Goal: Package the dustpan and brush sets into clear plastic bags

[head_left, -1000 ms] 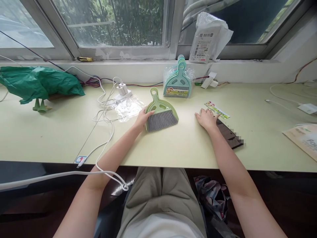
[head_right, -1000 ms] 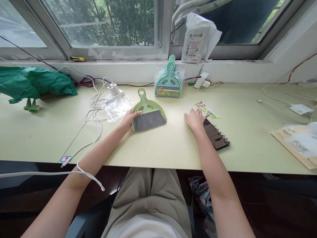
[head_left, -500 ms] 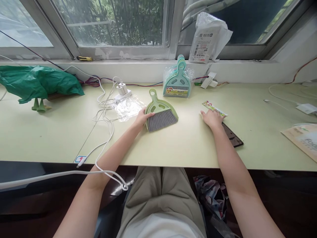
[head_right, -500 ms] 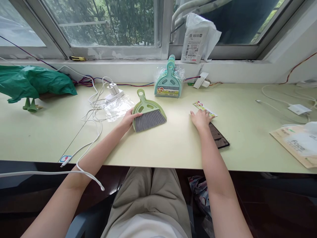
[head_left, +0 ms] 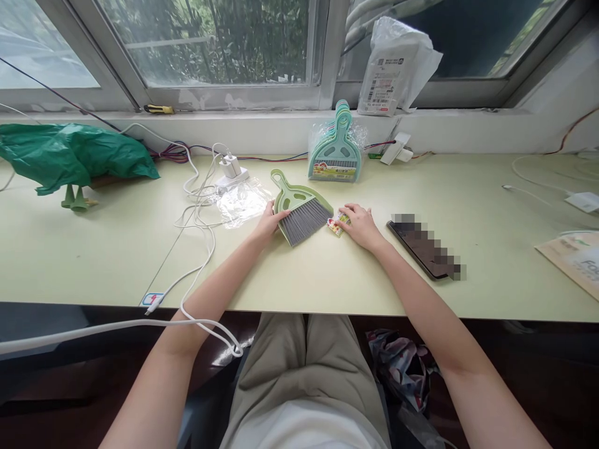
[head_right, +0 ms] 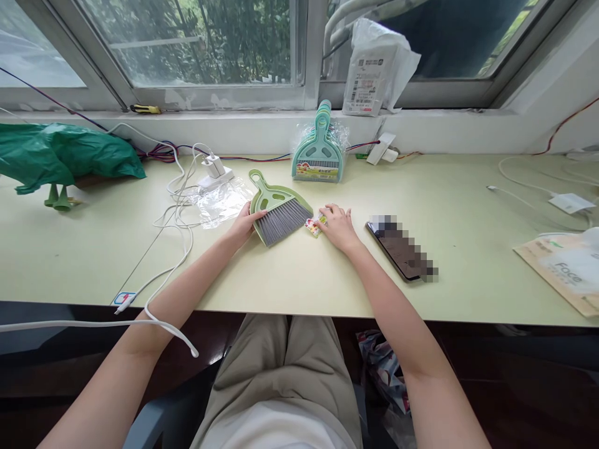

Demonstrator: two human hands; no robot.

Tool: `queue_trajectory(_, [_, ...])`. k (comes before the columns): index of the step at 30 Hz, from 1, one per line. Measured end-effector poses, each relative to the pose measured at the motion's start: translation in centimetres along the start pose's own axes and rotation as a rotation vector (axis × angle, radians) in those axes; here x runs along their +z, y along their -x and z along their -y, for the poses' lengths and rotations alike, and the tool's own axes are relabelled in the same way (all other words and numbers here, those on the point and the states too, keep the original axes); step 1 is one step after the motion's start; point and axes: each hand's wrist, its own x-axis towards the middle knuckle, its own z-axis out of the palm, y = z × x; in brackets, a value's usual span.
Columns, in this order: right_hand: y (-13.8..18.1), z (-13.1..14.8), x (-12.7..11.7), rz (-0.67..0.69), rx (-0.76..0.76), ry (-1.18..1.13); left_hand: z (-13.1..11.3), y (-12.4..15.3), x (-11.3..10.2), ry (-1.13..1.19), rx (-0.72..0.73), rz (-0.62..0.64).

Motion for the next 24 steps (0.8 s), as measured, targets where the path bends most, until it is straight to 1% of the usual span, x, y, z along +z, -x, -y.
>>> queue_trajectory(2, [0.1,0.0,-0.1,0.088,0.055,0.033,0.1,0.0,0.0,0.015,-0.006,-0.007])
queue_trajectory(4, [0.1,0.0,-0.5,0.145,0.076,0.027,0.1,0.0,-0.1,0.039,-0.006,-0.018])
queue_trajectory(5, [0.2,0.0,-0.8,0.152,0.072,0.017,0.1,0.0,-0.1,0.054,-0.01,-0.021])
queue_trajectory(7, [0.2,0.1,-1.3,0.123,0.057,-0.001,0.0,0.0,0.0,0.087,-0.025,-0.029])
queue_trajectory(9, [0.2,0.5,-1.6,0.055,0.076,-0.017,0.1,0.0,0.0,0.115,-0.039,-0.033])
queue_trajectory(11, [0.3,1.1,-1.8,-0.052,0.099,-0.07,0.2,-0.1,0.1,0.126,-0.036,-0.043])
queue_trajectory(12, [0.3,1.5,-1.9,-0.118,0.083,-0.122,0.2,-0.1,0.1,0.125,-0.029,-0.041])
queue_trajectory(14, [0.5,2.6,-2.2,-0.255,-0.019,-0.235,0.3,-0.1,0.2,0.119,-0.012,-0.014])
queue_trajectory(16, [0.8,3.9,-2.5,-0.366,-0.154,-0.291,0.3,0.0,0.4,0.119,-0.011,0.031])
queue_trajectory(18, [1.2,5.3,-2.6,-0.399,-0.215,-0.266,0.3,0.2,0.8,0.14,-0.019,0.077])
queue_trajectory(19, [1.5,5.9,-2.4,-0.379,-0.233,-0.231,0.3,0.3,1.1,0.164,-0.022,0.1])
queue_trajectory(21, [1.8,6.8,-1.8,-0.288,-0.266,-0.134,0.3,0.7,1.5,0.23,-0.021,0.141])
queue_trajectory(24, [2.0,7.3,-0.4,-0.085,-0.305,0.004,0.1,1.2,2.0,0.293,-0.021,0.18])
